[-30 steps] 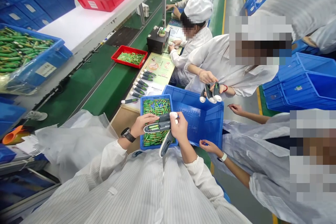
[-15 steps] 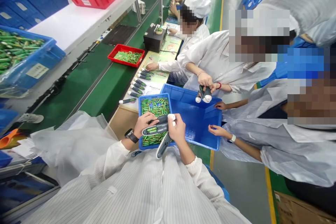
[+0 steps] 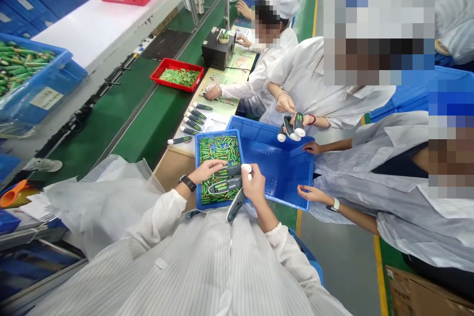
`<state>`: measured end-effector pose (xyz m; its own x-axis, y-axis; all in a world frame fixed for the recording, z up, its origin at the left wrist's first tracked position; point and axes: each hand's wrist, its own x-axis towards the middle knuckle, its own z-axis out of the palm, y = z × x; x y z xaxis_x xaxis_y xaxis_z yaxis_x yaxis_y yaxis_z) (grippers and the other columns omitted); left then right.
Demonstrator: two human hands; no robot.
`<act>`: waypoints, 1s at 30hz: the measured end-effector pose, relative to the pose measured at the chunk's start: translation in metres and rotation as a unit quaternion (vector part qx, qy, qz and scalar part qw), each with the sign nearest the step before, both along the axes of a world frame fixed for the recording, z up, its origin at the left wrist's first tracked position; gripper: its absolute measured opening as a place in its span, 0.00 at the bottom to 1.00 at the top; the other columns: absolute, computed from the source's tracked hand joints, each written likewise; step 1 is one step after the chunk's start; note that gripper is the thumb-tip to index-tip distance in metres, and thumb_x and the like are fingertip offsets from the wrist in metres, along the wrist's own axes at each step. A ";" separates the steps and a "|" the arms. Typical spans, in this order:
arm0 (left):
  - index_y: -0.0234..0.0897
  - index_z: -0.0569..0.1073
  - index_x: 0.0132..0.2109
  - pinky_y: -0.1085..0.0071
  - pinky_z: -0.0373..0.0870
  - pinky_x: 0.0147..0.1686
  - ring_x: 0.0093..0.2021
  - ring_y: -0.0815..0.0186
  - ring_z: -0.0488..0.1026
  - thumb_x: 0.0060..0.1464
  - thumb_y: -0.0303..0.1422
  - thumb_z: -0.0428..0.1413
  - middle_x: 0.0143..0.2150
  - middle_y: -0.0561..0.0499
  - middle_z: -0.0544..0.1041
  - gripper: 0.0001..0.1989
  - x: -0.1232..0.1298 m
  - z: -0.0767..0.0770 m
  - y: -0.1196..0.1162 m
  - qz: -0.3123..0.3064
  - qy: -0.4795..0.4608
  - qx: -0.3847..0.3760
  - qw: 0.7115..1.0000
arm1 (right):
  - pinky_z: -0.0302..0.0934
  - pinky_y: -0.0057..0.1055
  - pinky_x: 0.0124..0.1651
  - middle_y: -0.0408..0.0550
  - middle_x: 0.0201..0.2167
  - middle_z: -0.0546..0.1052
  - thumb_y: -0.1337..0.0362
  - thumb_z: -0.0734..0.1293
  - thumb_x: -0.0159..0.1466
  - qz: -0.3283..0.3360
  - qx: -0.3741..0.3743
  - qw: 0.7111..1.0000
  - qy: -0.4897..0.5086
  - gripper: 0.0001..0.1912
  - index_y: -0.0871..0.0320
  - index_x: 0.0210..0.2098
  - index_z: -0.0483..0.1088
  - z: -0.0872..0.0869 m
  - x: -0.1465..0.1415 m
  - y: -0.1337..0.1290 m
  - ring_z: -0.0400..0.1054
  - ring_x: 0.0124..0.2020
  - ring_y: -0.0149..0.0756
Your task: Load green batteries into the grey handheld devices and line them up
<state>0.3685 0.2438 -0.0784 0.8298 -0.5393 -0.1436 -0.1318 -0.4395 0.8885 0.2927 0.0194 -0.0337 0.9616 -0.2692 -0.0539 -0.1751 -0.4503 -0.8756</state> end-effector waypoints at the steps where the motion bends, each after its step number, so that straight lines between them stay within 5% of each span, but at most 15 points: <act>1: 0.33 0.74 0.57 0.65 0.75 0.45 0.43 0.63 0.78 0.67 0.40 0.46 0.48 0.42 0.81 0.21 0.009 -0.006 0.001 0.024 -0.027 0.054 0.998 | 0.52 0.26 0.28 0.39 0.22 0.69 0.47 0.62 0.66 -0.007 -0.002 1.000 0.002 0.19 0.58 0.37 0.69 -0.003 0.000 -0.004 0.61 0.23 0.30; 4: 0.33 0.75 0.54 0.60 0.73 0.48 0.44 0.58 0.77 0.60 0.33 0.54 0.49 0.39 0.78 0.17 0.037 -0.025 0.001 0.078 -0.075 0.175 0.979 | 0.52 0.26 0.28 0.39 0.22 0.69 0.47 0.62 0.66 -0.024 -0.001 1.000 0.007 0.20 0.58 0.38 0.68 -0.010 -0.001 -0.015 0.61 0.23 0.30; 7: 0.34 0.80 0.40 0.59 0.70 0.51 0.46 0.54 0.75 0.50 0.25 0.61 0.44 0.39 0.78 0.09 0.059 -0.039 0.000 0.060 -0.082 0.226 0.969 | 0.53 0.26 0.28 0.39 0.23 0.70 0.46 0.62 0.65 -0.035 -0.002 0.999 0.012 0.20 0.59 0.38 0.68 -0.010 -0.001 -0.021 0.61 0.23 0.30; 11: 0.36 0.79 0.32 0.61 0.69 0.51 0.46 0.55 0.76 0.49 0.23 0.62 0.36 0.43 0.78 0.04 0.068 -0.038 0.007 0.028 -0.101 0.250 0.963 | 0.53 0.25 0.29 0.39 0.22 0.69 0.47 0.61 0.66 -0.048 -0.013 0.999 0.005 0.19 0.58 0.37 0.68 -0.006 -0.002 -0.023 0.61 0.23 0.30; 17: 0.38 0.77 0.50 0.64 0.72 0.48 0.42 0.61 0.77 0.60 0.34 0.57 0.39 0.48 0.80 0.12 0.033 0.014 0.018 0.033 -0.167 0.158 0.973 | 0.54 0.25 0.30 0.40 0.24 0.71 0.48 0.60 0.66 -0.085 -0.038 0.996 -0.015 0.19 0.58 0.39 0.68 -0.001 -0.001 -0.032 0.63 0.25 0.31; 20: 0.39 0.78 0.46 0.65 0.74 0.44 0.38 0.63 0.78 0.59 0.37 0.59 0.39 0.48 0.81 0.10 -0.006 0.056 0.001 0.102 -0.190 0.003 0.976 | 0.55 0.26 0.31 0.42 0.25 0.73 0.48 0.59 0.67 -0.105 -0.078 0.991 -0.007 0.19 0.58 0.40 0.68 0.005 0.003 -0.037 0.66 0.26 0.33; 23: 0.41 0.79 0.45 0.65 0.75 0.44 0.40 0.63 0.79 0.58 0.35 0.61 0.40 0.49 0.83 0.08 -0.043 0.088 -0.029 0.079 -0.179 -0.081 0.977 | 0.54 0.27 0.33 0.46 0.28 0.75 0.51 0.57 0.69 -0.108 -0.137 0.985 0.019 0.17 0.57 0.44 0.67 0.015 0.011 -0.038 0.68 0.28 0.35; 26: 0.42 0.79 0.46 0.63 0.76 0.45 0.41 0.63 0.79 0.58 0.33 0.61 0.41 0.49 0.83 0.08 -0.065 0.095 -0.056 0.035 -0.177 -0.112 0.977 | 0.51 0.27 0.32 0.49 0.30 0.76 0.53 0.56 0.70 -0.089 -0.221 0.968 0.074 0.17 0.58 0.46 0.66 0.024 0.022 -0.033 0.68 0.28 0.37; 30: 0.43 0.80 0.46 0.62 0.76 0.46 0.42 0.63 0.78 0.60 0.32 0.59 0.42 0.48 0.83 0.08 -0.071 0.079 -0.072 0.008 -0.188 -0.107 0.976 | 0.52 0.29 0.33 0.52 0.30 0.76 0.52 0.54 0.72 -0.043 -0.284 0.945 0.155 0.18 0.59 0.48 0.65 0.030 0.035 -0.026 0.69 0.29 0.39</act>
<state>0.2979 0.1723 0.0004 0.8114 -0.5094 0.2866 -0.4600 -0.2540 0.8508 0.3278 -0.0066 -0.0034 0.8963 -0.4164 -0.1526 -0.4414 -0.8044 -0.3977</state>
